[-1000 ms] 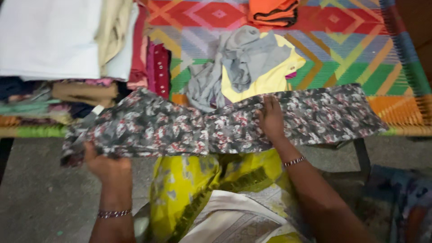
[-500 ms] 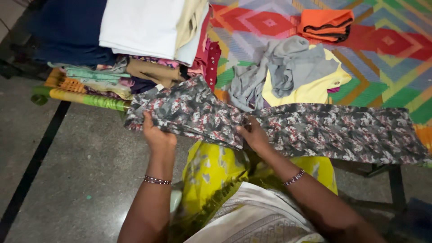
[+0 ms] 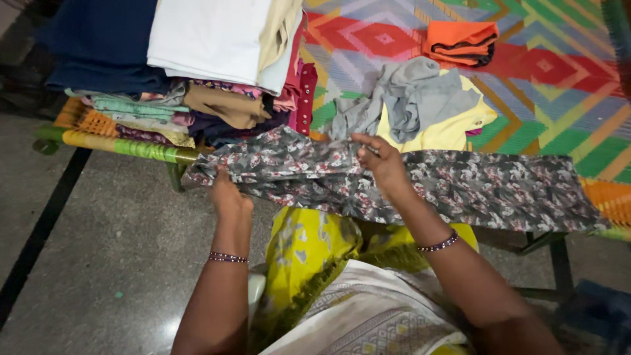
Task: The person folds several garments by hand on a woven cot. They handle a white cloth, a floral-patterned skirt, and a grey pair of trousers, folding each item and stacking them on the cot.
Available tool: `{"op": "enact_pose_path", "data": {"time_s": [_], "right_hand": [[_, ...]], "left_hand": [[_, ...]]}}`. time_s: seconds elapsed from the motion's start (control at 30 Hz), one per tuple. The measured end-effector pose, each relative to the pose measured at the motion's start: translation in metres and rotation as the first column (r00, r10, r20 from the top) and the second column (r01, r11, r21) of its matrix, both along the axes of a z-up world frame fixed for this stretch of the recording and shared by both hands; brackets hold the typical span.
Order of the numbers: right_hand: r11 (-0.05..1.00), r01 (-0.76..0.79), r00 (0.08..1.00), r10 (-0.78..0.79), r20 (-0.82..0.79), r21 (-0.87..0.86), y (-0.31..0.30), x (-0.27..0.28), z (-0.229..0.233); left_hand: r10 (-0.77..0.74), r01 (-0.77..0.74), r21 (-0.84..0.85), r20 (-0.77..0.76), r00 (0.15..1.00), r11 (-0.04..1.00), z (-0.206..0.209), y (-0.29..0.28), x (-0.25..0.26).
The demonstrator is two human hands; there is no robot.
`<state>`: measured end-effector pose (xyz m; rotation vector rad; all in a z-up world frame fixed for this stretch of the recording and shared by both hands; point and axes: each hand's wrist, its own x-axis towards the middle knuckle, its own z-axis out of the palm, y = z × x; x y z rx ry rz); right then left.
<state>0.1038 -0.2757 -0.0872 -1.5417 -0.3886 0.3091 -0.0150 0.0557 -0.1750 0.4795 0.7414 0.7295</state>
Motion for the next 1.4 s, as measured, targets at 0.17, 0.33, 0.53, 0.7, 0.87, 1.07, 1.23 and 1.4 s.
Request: {"op": "enact_pose_path", "data": {"time_s": [0.17, 0.33, 0.53, 0.7, 0.87, 1.07, 1.23, 1.4], "right_hand": [[0.895, 0.145, 0.965, -0.034, 0.261, -0.421, -0.001, -0.045, -0.004], [0.782, 0.0, 0.932, 0.226, 0.283, -0.623, -0.006, -0.093, -0.054], [0.755, 0.25, 0.898, 0.054, 0.437, -0.607, -0.021, -0.082, -0.055], [0.79, 0.193, 0.729, 0.282, 0.624, -0.582, -0.013, -0.081, -0.055], [0.743, -0.146, 0.733, 0.525, 0.433, -0.653, -0.004, -0.091, -0.065], [0.935, -0.331, 0.928, 0.347, 0.137, -0.125, -0.025, -0.083, -0.01], [0.892, -0.304, 0.942, 0.333, -0.032, 0.336, -0.103, -0.056, 0.031], [0.958, 0.154, 0.988, -0.152, -0.025, 0.241, -0.174, -0.028, 0.04]], "left_hand": [[0.009, -0.002, -0.062, 0.121, 0.993, 0.998, -0.009, 0.007, -0.003], [-0.016, 0.034, -0.132, 0.134, 0.991, 0.991, 0.011, 0.003, -0.008], [0.029, -0.007, -0.137, 0.16, 0.987, 0.99, 0.072, -0.028, -0.019], [-0.017, 0.004, 0.038, 0.346, 0.938, 0.999, 0.122, -0.069, -0.031], [-0.168, 0.11, 0.151, 0.453, 0.876, 0.982, 0.157, -0.11, -0.042], [-0.114, 0.413, 0.828, -0.401, 0.909, 0.379, 0.176, -0.174, -0.025], [-0.734, 0.508, 0.809, -0.147, 0.663, 0.296, 0.195, -0.287, 0.015], [-0.984, 0.523, 0.836, 0.113, 0.139, 0.169, 0.198, -0.326, 0.042]]}}
